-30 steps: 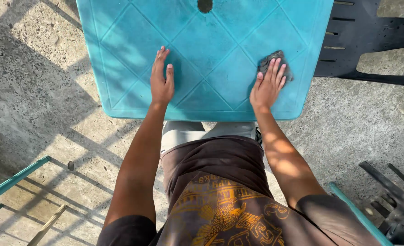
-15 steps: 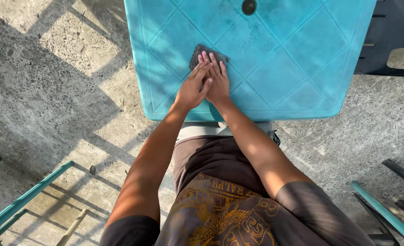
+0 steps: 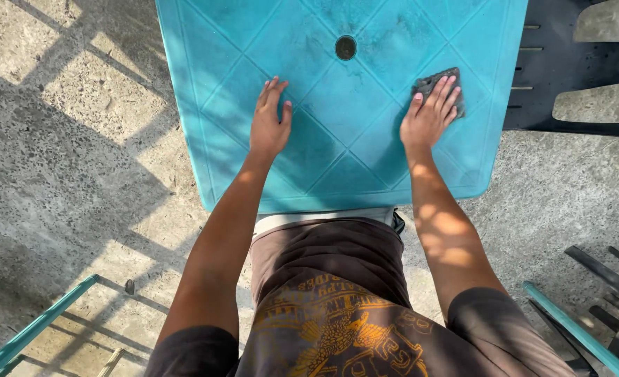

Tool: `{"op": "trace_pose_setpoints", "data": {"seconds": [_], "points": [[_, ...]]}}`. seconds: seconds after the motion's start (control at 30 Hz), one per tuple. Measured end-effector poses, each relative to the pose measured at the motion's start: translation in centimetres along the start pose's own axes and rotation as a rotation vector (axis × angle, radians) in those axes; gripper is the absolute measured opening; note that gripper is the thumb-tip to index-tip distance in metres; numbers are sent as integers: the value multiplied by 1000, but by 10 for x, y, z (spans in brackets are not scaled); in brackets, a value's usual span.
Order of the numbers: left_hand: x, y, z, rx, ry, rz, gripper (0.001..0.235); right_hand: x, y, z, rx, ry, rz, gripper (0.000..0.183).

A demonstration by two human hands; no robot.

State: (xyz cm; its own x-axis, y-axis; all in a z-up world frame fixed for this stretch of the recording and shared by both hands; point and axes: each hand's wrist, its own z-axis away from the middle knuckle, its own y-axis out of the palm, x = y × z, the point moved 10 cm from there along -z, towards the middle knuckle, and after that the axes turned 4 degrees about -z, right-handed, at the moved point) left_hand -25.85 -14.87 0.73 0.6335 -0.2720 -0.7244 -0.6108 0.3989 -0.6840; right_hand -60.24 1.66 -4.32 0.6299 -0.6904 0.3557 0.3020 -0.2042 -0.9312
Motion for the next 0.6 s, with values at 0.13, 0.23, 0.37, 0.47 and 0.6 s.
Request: {"op": "trace_pose_setpoints", "data": {"seconds": [0.13, 0.23, 0.37, 0.47, 0.6], "points": [[9, -16, -16, -75, -85, 121, 43, 132, 59, 40, 192, -184, -95, 64], [16, -17, -19, -83, -56, 184, 46, 247, 90, 73, 343, -441, -133, 64], [12, -28, -29, -147, 33, 191, 48, 316, 110, 75, 450, -704, 31, 68], [6, -26, -39, -120, 57, 178, 48, 280, 109, 59, 437, -697, 11, 64], [-1, -11, -70, -28, 38, 107, 48, 153, 61, -18, 264, -371, -38, 58]]}}
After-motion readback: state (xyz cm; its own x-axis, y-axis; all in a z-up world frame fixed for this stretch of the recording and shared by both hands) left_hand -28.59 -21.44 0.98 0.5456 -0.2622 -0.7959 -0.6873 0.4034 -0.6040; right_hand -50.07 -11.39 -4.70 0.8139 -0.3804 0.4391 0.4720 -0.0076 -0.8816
